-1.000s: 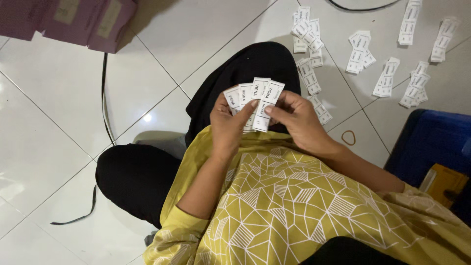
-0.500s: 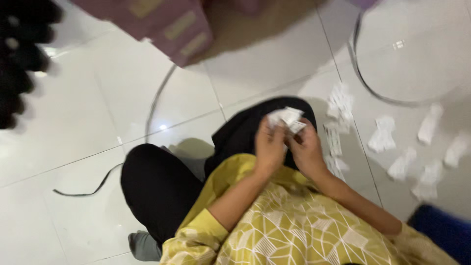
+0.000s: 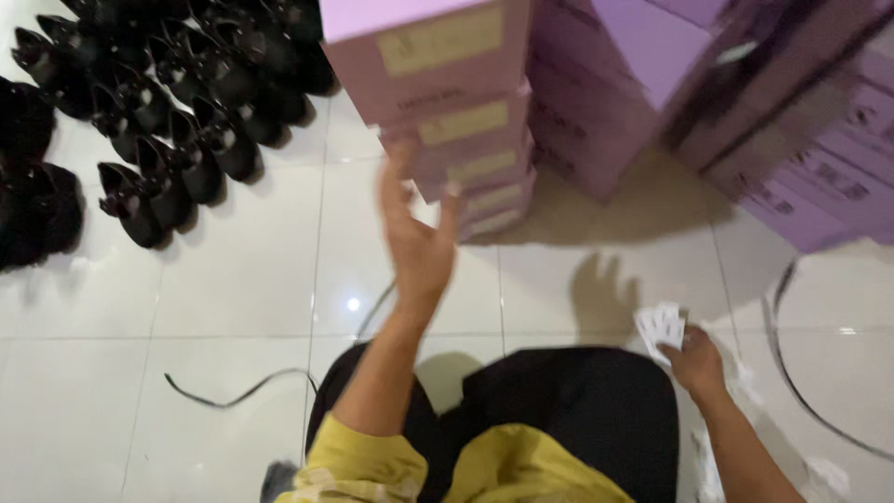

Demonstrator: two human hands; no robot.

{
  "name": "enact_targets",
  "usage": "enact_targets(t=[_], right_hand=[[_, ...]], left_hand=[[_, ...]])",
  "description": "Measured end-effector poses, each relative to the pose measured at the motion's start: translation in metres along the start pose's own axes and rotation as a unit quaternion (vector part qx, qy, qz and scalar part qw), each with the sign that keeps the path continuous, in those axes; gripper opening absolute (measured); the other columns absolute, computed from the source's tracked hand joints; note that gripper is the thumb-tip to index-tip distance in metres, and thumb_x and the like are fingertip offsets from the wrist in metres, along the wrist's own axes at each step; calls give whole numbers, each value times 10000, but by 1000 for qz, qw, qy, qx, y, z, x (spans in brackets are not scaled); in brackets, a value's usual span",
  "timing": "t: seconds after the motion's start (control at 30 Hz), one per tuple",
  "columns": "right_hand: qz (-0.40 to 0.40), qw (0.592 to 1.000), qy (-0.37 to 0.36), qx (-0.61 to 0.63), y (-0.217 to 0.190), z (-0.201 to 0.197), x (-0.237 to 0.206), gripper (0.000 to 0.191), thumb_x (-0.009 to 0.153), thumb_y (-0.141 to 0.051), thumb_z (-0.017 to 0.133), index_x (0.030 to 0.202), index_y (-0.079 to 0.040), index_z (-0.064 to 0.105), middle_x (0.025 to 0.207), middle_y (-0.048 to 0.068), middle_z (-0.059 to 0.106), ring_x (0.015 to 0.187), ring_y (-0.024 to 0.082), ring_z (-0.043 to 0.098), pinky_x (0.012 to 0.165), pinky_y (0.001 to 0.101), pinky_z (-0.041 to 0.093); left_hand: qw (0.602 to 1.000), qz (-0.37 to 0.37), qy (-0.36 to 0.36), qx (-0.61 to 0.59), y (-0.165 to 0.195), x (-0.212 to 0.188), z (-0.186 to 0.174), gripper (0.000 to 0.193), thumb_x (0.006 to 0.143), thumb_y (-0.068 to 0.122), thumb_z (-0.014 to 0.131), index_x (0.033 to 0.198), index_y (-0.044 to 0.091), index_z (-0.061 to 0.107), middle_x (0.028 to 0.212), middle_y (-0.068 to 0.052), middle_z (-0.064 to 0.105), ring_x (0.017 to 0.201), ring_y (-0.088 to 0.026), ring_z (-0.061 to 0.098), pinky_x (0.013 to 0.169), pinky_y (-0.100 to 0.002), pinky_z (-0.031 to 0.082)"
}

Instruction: The person sits on the floor sorting small printed size labels, then peels and presses the labels onto purple shoe boxes one at a time, stacking finished boxes aside. The person continues labeling additional boxes throughout the episode.

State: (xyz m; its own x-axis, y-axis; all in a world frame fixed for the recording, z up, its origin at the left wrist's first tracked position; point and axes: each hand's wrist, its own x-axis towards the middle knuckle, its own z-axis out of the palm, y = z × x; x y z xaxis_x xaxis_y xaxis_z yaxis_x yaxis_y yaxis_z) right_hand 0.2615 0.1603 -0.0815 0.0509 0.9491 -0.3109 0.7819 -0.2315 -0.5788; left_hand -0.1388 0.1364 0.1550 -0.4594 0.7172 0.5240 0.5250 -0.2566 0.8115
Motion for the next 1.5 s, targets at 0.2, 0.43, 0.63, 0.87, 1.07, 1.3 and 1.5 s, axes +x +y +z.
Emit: enact_targets(t=[0.2,0.43,0.63,0.87,1.07,1.3,1.5], right_hand=[[-157,987,29,-9,-4,16,11,616,782,-318,792,1298,-16,644,1252,193,696,1123,338,684,962,415,531],[-187,971,98,-114,-6,14,1,545,824,-315,769,1296,-66,661,1247,162,679,1154,354,648,988,417,529],[-117,979,109,-130,10,17,6,564,709,-329,871,1161,-25,728,1176,189,713,1112,385,656,994,451,527],[-39,991,105,-67,22,18,-10,329,788,-298,823,1022,-67,801,1125,191,737,958,389,698,838,471,560],[-138,978,143,-64,30,14,-10,415,716,-256,885,1056,-51,767,1015,160,754,898,346,715,799,443,574],[-69,989,129,-17,18,-1,-22,239,761,-195,866,942,-71,770,890,135,753,820,293,739,754,400,583],[-90,988,123,11,-4,-19,-33,219,786,-174,891,912,-39,772,914,173,715,821,278,680,746,383,551]], left_hand=[[972,181,13,147,12,112,-46,820,981,239,933,1559,177,354,1647,-31,216,1559,-246,282,1244,-401,385],[982,102,-150,-60,16,128,-37,898,902,51,893,1564,225,311,1719,-40,181,1544,-247,419,1185,-392,495],[983,168,-73,1,-19,94,-79,786,1076,20,868,1600,211,314,1574,12,328,1456,-163,416,1224,-348,467],[974,95,185,-85,-32,-26,-193,682,1075,66,820,1540,110,323,1504,-116,414,1374,-226,482,1202,-368,460],[976,-37,198,-81,-4,-132,-213,698,984,89,803,1514,75,348,1432,-167,487,1297,-253,547,1114,-376,495],[975,-157,-88,-132,19,-203,-221,734,878,115,783,1484,34,378,1348,-226,572,1207,-284,623,1012,-385,535],[870,-385,-274,138,44,-201,-159,772,782,217,804,1445,66,436,1145,-221,736,1002,-249,762,814,-354,628]])
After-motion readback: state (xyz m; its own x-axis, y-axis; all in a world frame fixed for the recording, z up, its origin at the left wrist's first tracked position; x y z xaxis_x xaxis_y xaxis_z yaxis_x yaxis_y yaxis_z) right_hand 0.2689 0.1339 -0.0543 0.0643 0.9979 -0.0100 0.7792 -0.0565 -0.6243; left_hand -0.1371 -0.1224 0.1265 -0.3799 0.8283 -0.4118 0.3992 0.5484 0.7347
